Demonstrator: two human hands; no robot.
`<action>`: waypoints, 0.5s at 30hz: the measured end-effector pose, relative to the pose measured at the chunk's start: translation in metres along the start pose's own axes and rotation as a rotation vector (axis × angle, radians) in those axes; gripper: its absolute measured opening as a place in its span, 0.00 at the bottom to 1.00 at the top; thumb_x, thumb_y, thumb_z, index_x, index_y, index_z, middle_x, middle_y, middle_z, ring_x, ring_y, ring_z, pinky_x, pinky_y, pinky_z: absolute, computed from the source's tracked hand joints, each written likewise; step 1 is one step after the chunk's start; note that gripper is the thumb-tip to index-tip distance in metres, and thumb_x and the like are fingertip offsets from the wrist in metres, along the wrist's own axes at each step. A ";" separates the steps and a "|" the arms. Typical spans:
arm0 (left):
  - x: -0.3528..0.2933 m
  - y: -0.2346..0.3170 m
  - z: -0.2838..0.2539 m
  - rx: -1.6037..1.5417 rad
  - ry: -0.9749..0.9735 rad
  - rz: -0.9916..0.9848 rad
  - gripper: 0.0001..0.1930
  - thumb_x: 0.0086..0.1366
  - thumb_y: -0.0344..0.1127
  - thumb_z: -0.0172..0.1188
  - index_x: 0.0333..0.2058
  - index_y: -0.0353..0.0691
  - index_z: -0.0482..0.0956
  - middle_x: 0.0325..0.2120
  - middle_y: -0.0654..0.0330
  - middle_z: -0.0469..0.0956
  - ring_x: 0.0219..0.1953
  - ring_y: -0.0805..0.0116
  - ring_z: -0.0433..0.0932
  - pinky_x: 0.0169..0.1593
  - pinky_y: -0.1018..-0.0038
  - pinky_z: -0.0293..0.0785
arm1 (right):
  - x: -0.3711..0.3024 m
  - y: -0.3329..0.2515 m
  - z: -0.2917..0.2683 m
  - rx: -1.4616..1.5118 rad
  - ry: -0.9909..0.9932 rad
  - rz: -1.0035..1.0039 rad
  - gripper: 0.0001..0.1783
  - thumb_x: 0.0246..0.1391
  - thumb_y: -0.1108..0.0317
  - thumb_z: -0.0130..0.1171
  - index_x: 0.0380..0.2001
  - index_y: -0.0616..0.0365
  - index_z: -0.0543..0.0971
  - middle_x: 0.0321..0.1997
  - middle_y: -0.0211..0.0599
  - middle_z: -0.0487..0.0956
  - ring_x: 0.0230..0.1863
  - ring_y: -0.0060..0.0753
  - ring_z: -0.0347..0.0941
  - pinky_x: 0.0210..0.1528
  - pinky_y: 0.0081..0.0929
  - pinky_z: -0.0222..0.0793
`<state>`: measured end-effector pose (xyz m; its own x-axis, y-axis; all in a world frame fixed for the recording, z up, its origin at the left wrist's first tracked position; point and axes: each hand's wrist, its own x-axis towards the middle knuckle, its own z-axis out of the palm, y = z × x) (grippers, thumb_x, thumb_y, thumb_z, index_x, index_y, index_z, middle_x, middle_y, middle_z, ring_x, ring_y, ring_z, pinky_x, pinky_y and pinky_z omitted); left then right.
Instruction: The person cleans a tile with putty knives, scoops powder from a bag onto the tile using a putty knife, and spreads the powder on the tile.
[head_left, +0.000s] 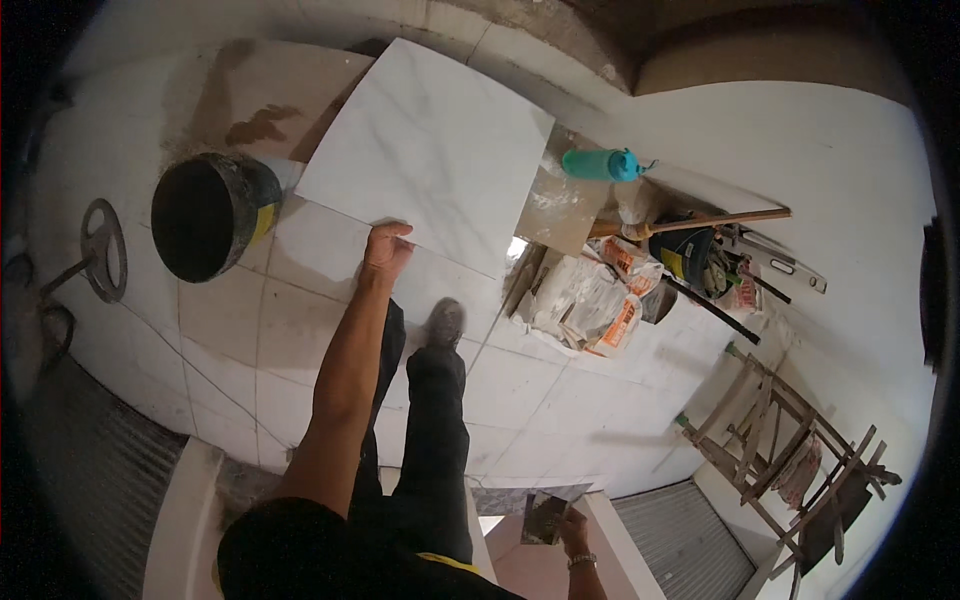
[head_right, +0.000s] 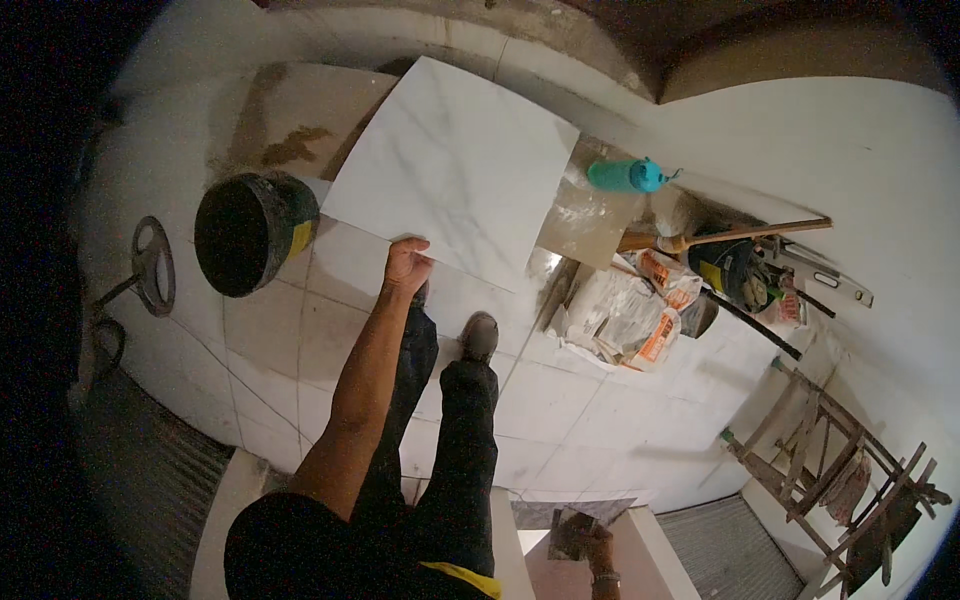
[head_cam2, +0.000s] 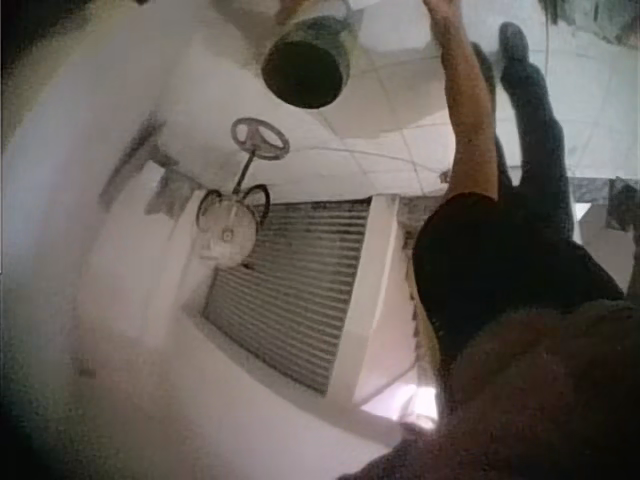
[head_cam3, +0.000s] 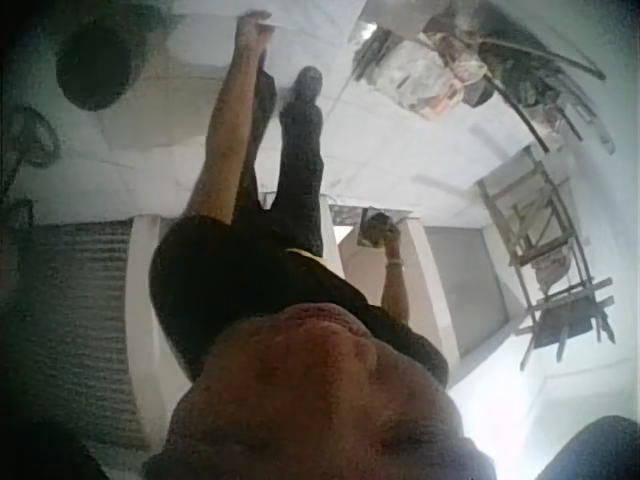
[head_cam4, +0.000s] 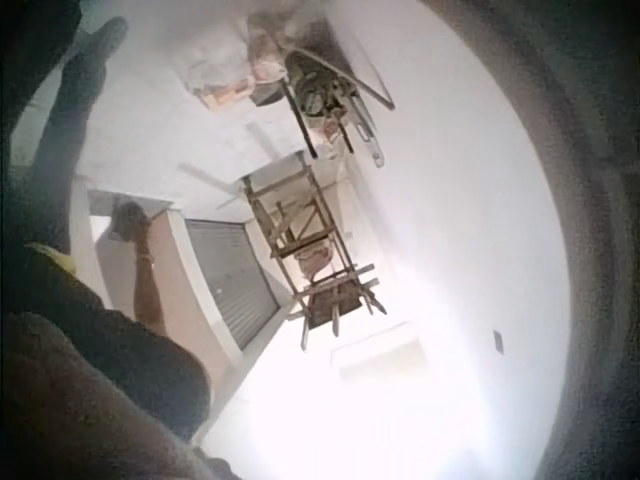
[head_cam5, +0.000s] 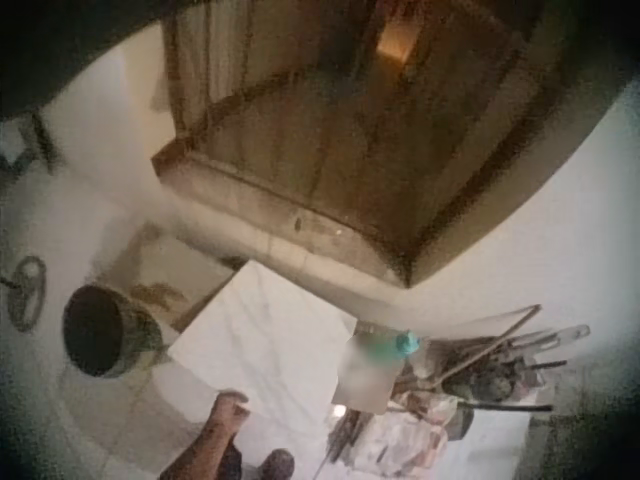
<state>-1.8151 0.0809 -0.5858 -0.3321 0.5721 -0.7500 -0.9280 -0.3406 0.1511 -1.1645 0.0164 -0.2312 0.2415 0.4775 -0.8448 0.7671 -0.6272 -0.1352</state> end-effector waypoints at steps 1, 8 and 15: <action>-0.004 -0.010 0.005 0.029 0.034 -0.010 0.05 0.47 0.20 0.57 0.21 0.40 0.75 0.23 0.61 0.77 0.30 0.66 0.78 0.39 0.72 0.75 | -0.010 -0.012 0.016 0.118 -0.015 0.022 0.07 0.46 0.69 0.65 0.28 0.59 0.79 0.23 0.27 0.75 0.27 0.19 0.67 0.29 0.28 0.65; 0.028 -0.047 -0.017 -0.062 0.065 -0.026 0.06 0.52 0.19 0.57 0.24 0.39 0.73 0.24 0.62 0.76 0.33 0.66 0.77 0.43 0.72 0.74 | 0.033 0.002 0.047 -0.416 0.045 -0.159 0.15 0.48 0.70 0.62 0.40 0.65 0.79 0.34 0.34 0.81 0.34 0.22 0.73 0.36 0.26 0.70; 0.004 -0.029 -0.058 0.318 0.108 -0.007 0.03 0.58 0.27 0.56 0.27 0.41 0.71 0.30 0.60 0.75 0.34 0.66 0.74 0.48 0.67 0.72 | 0.043 -0.122 0.126 -0.156 0.061 -0.384 0.14 0.50 0.66 0.62 0.33 0.69 0.76 0.27 0.36 0.78 0.30 0.22 0.71 0.32 0.26 0.69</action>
<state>-1.7795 0.0501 -0.6301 -0.3213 0.4852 -0.8132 -0.9421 -0.0768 0.3264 -1.3226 0.0359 -0.3164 -0.0485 0.6966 -0.7158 0.8881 -0.2979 -0.3501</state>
